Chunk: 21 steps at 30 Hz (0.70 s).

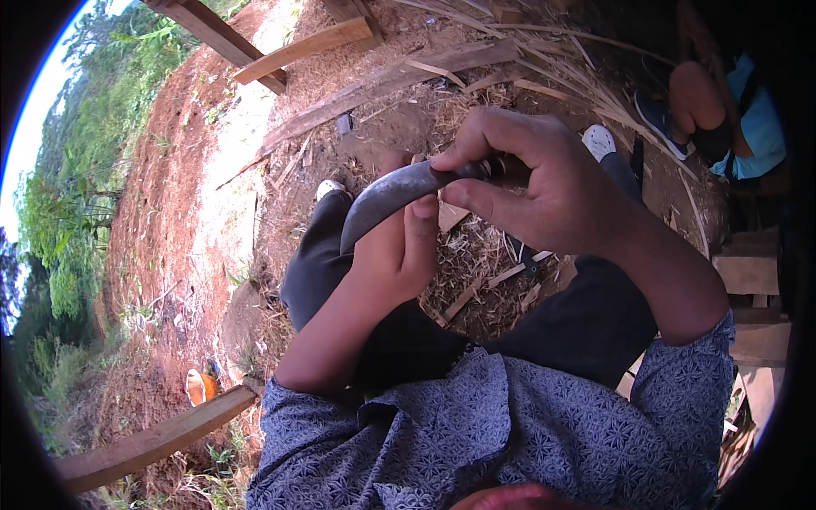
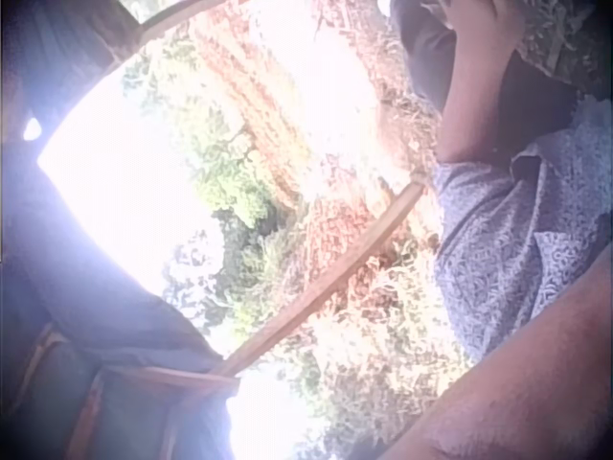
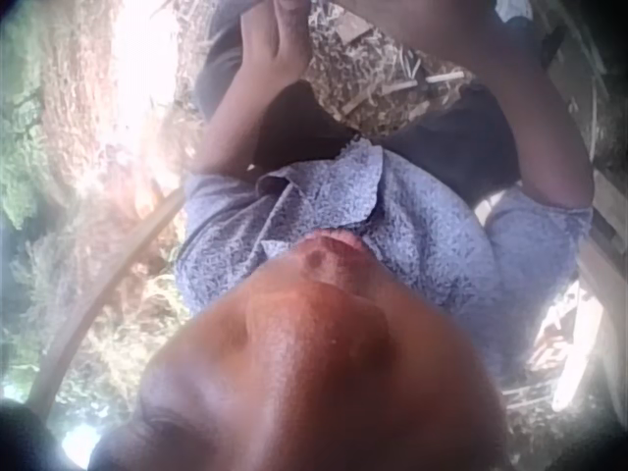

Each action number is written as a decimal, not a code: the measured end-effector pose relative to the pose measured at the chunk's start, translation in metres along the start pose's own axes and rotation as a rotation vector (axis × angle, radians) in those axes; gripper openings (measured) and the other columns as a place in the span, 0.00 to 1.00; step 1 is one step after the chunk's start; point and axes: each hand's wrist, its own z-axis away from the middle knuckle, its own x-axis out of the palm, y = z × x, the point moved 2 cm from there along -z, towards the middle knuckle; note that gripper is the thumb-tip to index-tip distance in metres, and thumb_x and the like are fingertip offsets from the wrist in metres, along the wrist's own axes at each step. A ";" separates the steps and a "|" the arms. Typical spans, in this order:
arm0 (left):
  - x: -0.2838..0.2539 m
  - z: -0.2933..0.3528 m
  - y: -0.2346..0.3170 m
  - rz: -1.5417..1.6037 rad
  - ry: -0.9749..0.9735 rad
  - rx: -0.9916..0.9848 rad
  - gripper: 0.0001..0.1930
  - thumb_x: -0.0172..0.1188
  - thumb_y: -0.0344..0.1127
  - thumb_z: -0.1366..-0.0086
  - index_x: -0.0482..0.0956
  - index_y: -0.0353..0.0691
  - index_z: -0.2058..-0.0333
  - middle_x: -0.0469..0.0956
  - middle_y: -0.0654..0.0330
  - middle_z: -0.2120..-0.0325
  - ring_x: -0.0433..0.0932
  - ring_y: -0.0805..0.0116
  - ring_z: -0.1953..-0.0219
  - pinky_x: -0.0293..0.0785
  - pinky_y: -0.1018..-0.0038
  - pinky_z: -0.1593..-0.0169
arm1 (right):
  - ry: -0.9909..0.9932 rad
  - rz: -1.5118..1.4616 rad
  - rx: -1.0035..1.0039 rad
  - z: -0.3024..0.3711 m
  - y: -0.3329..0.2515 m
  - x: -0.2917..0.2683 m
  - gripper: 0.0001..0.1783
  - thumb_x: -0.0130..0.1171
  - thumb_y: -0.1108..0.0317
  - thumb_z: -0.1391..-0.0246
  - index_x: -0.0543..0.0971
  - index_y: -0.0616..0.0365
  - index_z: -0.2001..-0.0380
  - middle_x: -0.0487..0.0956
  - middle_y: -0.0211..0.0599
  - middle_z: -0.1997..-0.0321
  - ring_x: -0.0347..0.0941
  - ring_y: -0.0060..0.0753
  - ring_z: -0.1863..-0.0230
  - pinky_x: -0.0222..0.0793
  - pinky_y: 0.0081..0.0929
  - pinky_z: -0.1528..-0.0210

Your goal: The person sits on the ground and uses a knife to shave thin strips from a small piece of wood. They hold the wood with one hand and carefully scrape the blade along its length to produce fine wood shavings.

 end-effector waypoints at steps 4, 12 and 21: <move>0.000 0.003 0.000 -0.024 0.057 -0.003 0.16 0.41 0.37 0.22 0.76 0.33 0.57 0.73 0.43 0.63 0.77 0.46 0.66 0.70 0.59 0.63 | 0.003 -0.026 -0.036 -0.001 0.001 0.004 0.09 0.68 0.71 0.42 0.81 0.57 0.59 0.84 0.36 0.65 0.82 0.29 0.63 0.75 0.29 0.64; 0.000 0.004 -0.005 -0.072 0.102 -0.027 0.15 0.44 0.36 0.25 0.78 0.33 0.58 0.76 0.43 0.66 0.78 0.43 0.65 0.71 0.57 0.61 | 0.060 -0.040 -0.095 -0.001 0.005 0.010 0.06 0.69 0.72 0.42 0.83 0.60 0.62 0.86 0.39 0.63 0.85 0.35 0.60 0.78 0.32 0.59; -0.002 -0.004 -0.002 -0.128 0.085 -0.027 0.16 0.45 0.36 0.26 0.80 0.34 0.55 0.79 0.45 0.68 0.79 0.41 0.65 0.73 0.54 0.58 | 0.110 0.110 -0.113 -0.003 0.006 0.008 0.07 0.69 0.72 0.43 0.84 0.60 0.62 0.87 0.40 0.64 0.86 0.39 0.62 0.79 0.33 0.59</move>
